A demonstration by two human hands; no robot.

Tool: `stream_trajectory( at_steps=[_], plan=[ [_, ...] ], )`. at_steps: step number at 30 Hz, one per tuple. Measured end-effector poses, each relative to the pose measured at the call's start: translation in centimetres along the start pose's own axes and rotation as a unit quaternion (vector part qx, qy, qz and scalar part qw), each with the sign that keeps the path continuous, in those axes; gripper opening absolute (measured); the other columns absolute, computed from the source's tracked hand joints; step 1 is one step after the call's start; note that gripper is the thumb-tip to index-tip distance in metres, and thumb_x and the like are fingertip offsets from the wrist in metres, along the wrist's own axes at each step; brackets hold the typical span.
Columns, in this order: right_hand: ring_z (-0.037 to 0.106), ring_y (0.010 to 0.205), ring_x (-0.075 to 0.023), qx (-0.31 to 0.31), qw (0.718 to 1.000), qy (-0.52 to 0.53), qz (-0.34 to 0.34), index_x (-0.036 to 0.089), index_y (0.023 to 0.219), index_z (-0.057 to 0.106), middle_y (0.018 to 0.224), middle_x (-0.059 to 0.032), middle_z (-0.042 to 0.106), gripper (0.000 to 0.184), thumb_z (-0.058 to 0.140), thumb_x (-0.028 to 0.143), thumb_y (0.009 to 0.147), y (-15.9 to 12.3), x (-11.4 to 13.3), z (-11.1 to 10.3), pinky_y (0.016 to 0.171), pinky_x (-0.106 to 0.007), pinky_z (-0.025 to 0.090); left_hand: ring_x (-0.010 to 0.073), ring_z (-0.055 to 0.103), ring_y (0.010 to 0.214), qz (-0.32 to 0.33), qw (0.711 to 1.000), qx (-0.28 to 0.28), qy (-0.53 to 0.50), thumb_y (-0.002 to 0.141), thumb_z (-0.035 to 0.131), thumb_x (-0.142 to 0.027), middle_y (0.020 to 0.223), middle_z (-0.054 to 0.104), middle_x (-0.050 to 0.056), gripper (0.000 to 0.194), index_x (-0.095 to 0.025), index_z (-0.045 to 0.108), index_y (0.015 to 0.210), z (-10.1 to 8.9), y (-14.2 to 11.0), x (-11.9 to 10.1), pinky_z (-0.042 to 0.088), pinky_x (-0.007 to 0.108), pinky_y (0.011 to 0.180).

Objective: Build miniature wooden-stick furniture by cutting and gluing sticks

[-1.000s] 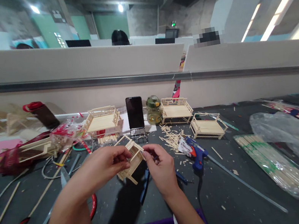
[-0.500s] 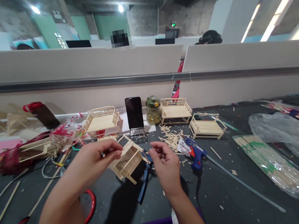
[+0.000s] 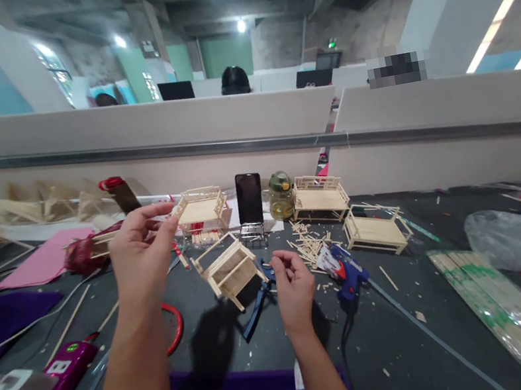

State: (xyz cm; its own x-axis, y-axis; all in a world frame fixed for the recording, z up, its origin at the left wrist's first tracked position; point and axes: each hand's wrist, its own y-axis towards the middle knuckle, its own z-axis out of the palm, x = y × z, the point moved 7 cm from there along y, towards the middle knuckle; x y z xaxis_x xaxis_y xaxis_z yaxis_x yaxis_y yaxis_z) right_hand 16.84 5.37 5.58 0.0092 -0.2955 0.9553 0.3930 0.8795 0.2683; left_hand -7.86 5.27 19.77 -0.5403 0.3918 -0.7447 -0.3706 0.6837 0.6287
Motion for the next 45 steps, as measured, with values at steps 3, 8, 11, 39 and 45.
stream_trajectory(
  at_steps=[3,8,11,39,45],
  plan=[
    [0.06,0.065,-0.0159,0.001,1.0,-0.011,-0.009,0.016,0.085,0.063,0.07,-0.0019,0.064,0.028,0.06,0.044,0.083,0.1,-0.2,0.0,0.062,-0.027,0.047,0.0129,0.056,0.073,-0.019,1.0,0.008,-0.012,0.08,0.061,-0.032,0.1,0.066,0.005,0.028,-0.017,0.066,0.104,0.3,-0.8,1.0,0.044,0.022,0.06],
    [0.05,0.051,-0.0134,0.041,0.997,-0.07,-0.014,0.018,0.075,0.061,0.061,0.0004,0.061,0.033,0.054,0.048,0.086,0.1,-1.2,0.5,0.051,-0.024,0.039,0.0139,0.057,0.068,-0.124,0.992,0.017,-0.021,0.081,0.058,-0.041,0.086,0.066,0.003,0.031,-0.018,0.065,0.1,0.6,-5.5,5.7,0.044,0.022,0.056],
    [0.055,0.055,-0.0153,0.067,0.994,-0.086,-0.019,0.018,0.081,0.064,0.068,-0.0016,0.066,0.028,0.056,0.045,0.084,0.1,-2.0,1.0,0.053,-0.025,0.042,0.012,0.051,0.055,-0.199,0.979,-0.023,-0.032,0.082,0.054,-0.045,0.071,0.059,0.0,0.033,-0.018,0.062,0.098,0.4,-8.8,9.4,0.04,0.021,0.049],
    [0.058,0.061,-0.0178,0.078,0.989,-0.122,-0.028,0.018,0.082,0.066,0.068,-0.0028,0.066,0.024,0.055,0.038,0.079,0.5,-3.2,0.6,0.059,-0.027,0.044,0.0216,0.064,0.077,-0.143,0.967,0.208,-0.024,0.064,0.07,-0.03,0.091,0.074,0.006,0.034,-0.019,0.071,0.095,5.5,-12.0,12.1,0.048,0.027,0.065],
    [0.059,0.062,-0.0178,0.093,0.986,-0.135,-0.025,0.018,0.084,0.066,0.071,-0.0034,0.067,0.024,0.053,0.038,0.08,0.3,-3.2,1.0,0.061,-0.027,0.045,0.0243,0.068,0.076,-0.174,0.964,0.185,-0.08,0.062,0.075,-0.037,0.085,0.075,0.007,0.032,-0.018,0.074,0.088,5.9,-12.3,12.5,0.051,0.031,0.069]
  ],
)
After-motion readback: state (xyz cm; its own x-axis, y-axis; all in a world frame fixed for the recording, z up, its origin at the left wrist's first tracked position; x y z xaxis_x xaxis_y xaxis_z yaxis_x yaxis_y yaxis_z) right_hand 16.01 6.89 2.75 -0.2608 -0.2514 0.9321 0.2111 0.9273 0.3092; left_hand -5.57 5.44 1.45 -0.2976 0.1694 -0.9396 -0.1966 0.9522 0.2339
